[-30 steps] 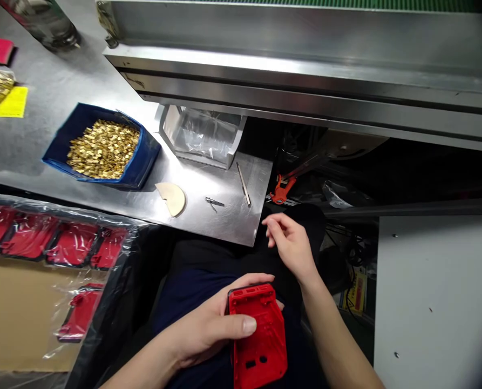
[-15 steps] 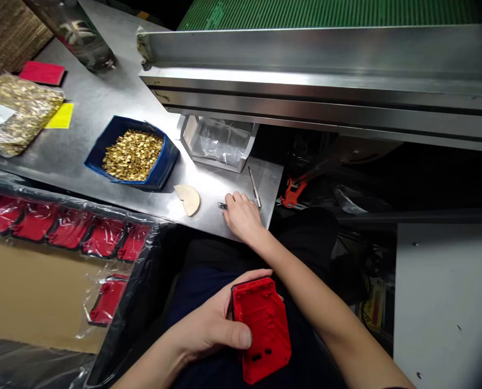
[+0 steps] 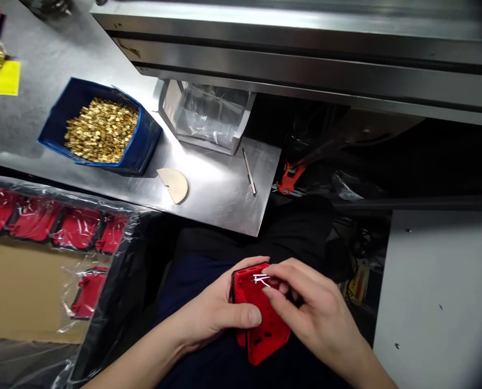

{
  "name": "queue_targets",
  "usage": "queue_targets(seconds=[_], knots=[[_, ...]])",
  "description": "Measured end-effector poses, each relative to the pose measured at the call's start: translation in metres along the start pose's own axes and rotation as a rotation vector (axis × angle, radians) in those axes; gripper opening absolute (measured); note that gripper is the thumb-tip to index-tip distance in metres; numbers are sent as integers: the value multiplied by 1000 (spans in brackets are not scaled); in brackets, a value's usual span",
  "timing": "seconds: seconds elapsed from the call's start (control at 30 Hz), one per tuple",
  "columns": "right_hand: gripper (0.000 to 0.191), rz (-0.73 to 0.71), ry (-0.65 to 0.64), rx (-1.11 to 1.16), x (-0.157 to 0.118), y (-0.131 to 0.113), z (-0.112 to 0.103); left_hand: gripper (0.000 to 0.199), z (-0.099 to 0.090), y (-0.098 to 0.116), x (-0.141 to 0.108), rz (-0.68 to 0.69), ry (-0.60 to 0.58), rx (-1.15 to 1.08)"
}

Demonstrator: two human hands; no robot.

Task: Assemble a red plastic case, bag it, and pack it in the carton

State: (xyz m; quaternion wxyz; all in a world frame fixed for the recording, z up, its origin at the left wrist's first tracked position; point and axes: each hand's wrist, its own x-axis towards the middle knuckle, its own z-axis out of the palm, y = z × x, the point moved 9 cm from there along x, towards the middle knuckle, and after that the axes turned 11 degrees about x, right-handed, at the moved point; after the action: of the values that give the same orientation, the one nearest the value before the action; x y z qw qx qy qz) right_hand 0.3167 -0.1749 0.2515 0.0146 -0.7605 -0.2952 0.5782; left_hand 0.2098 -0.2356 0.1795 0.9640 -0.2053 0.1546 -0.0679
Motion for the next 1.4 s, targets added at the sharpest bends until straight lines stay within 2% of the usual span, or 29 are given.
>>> queue_targets(seconds=[0.13,0.27,0.7,0.77,0.97,1.4], knots=[[21,-101,51,-119,-4,-4,15,86,1,-2,0,-21,21,3],[18,-151,70,-178,-2,-6,19,90,-2,-6,-2,-34,55,23],[17,-161,28,-151,5,-8,19,84,-7,-8,-3,-29,107,88],[19,-191,21,-142,5,-7,15,86,-8,-8,-3,-30,100,70],[28,-398,-91,-237,3,-17,15,88,-4,-10,-1,-52,36,19],[24,-470,-129,-336,4,-19,21,81,6,-3,4,-18,-56,0]])
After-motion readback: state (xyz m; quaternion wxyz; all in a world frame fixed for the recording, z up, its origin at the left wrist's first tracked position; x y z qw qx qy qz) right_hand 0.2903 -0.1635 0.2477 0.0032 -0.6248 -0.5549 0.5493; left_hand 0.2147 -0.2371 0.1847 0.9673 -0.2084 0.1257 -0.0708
